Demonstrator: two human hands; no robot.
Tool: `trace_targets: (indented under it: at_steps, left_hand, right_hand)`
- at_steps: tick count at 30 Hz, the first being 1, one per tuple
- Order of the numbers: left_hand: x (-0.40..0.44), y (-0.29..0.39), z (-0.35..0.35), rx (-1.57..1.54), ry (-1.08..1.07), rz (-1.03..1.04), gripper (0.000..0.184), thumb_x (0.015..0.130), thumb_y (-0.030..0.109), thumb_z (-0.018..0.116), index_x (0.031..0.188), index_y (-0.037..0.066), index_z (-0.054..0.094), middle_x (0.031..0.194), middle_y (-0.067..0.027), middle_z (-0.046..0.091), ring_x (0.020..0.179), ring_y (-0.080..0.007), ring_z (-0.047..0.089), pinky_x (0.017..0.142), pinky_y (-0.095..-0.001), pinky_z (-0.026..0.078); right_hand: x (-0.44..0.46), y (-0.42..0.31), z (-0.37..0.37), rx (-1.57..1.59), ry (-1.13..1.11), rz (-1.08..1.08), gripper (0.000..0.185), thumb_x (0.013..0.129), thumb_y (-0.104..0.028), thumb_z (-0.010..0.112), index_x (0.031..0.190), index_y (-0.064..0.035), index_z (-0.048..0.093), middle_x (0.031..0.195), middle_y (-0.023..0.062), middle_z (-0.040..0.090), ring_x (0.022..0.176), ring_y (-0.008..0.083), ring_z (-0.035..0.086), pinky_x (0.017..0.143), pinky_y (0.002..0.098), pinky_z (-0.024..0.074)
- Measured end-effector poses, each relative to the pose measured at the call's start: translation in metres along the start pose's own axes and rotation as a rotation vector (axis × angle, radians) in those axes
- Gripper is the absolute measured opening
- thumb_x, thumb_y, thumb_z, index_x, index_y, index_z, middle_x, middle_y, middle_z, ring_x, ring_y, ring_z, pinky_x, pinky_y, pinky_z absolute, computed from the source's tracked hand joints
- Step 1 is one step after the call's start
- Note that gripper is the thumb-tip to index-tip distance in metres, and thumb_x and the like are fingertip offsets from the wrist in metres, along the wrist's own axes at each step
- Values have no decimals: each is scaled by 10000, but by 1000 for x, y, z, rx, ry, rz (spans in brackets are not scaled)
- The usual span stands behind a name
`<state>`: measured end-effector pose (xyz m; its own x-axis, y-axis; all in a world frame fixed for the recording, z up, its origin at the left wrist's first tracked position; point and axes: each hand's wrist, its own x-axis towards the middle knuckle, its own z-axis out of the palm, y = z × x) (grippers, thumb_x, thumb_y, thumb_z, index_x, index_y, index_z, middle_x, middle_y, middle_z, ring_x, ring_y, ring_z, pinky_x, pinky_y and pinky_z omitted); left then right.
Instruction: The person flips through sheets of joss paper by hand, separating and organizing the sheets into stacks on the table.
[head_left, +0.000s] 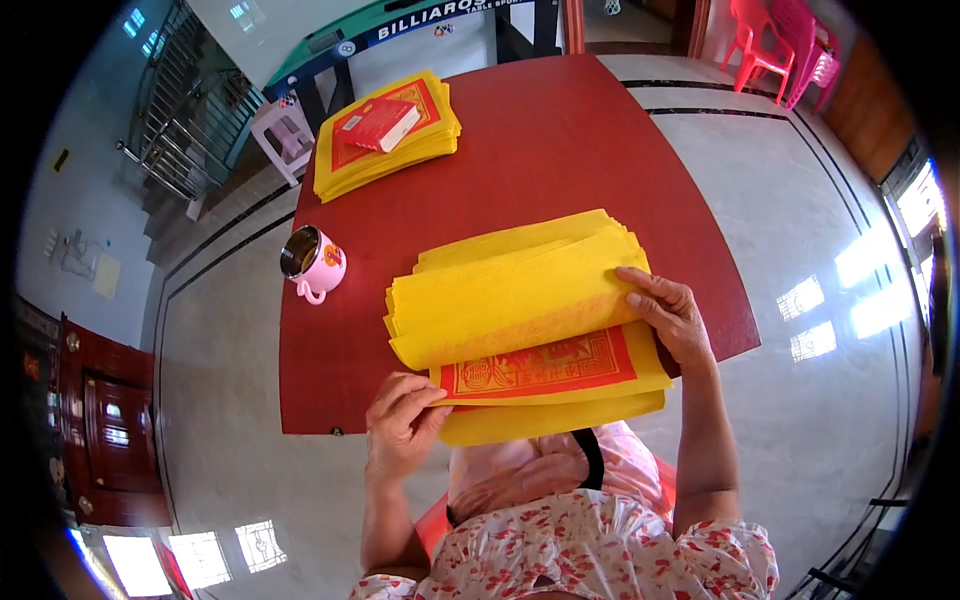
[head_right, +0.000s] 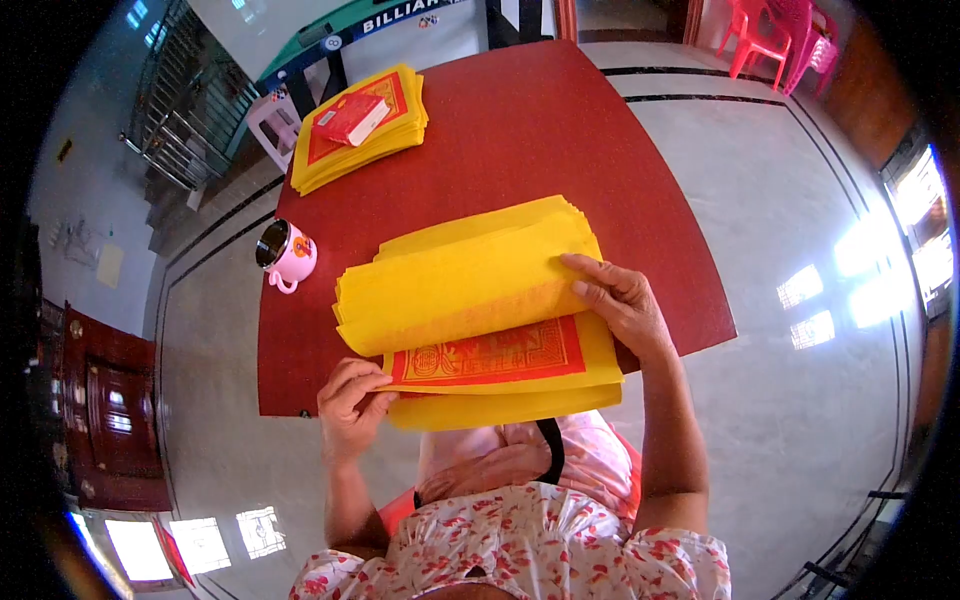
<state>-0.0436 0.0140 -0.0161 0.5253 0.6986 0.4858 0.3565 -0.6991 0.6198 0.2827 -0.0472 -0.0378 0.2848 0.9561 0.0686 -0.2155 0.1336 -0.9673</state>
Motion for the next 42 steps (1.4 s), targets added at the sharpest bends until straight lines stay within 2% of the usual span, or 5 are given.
trace_targets:
  at_steps: [10,19,30,35,42]
  left_hand:
    - [1,-1,3,29,181,28,94,755,19,693,805,-14,621,746,-78,596,639,-189,545,536,-274,428]
    - [-4,-2,13,-122,307,-103,81,776,2,674,823,-33,619,734,-79,596,615,-142,532,535,-239,420]
    - [-2,11,14,-425,555,-57,168,835,-10,593,998,6,553,875,-84,561,629,-116,564,514,-214,476]
    - [-2,11,2,-96,28,33,138,722,-21,684,849,2,635,943,-110,581,745,-212,594,631,-285,495]
    - [-3,14,2,120,-407,63,371,648,105,748,991,20,638,1078,-111,548,1048,-296,495,909,-397,420]
  right_hand:
    - [-3,1,-5,-116,-3,-25,691,900,-605,318,1101,-24,633,988,134,617,907,211,594,859,327,467]
    - [-2,-7,-7,30,-180,21,448,734,-193,768,1113,-12,614,1105,122,594,983,210,583,911,322,449]
    - [-1,7,-12,11,-84,81,277,819,-109,669,1085,-39,635,1117,52,614,959,148,595,876,296,477]
    - [3,8,4,29,62,-126,587,838,-70,627,1370,-140,388,1291,66,515,1152,147,501,932,318,452]
    - [1,10,-4,-81,46,-16,356,862,-77,601,1216,-93,571,1156,53,610,1028,127,567,888,278,469]
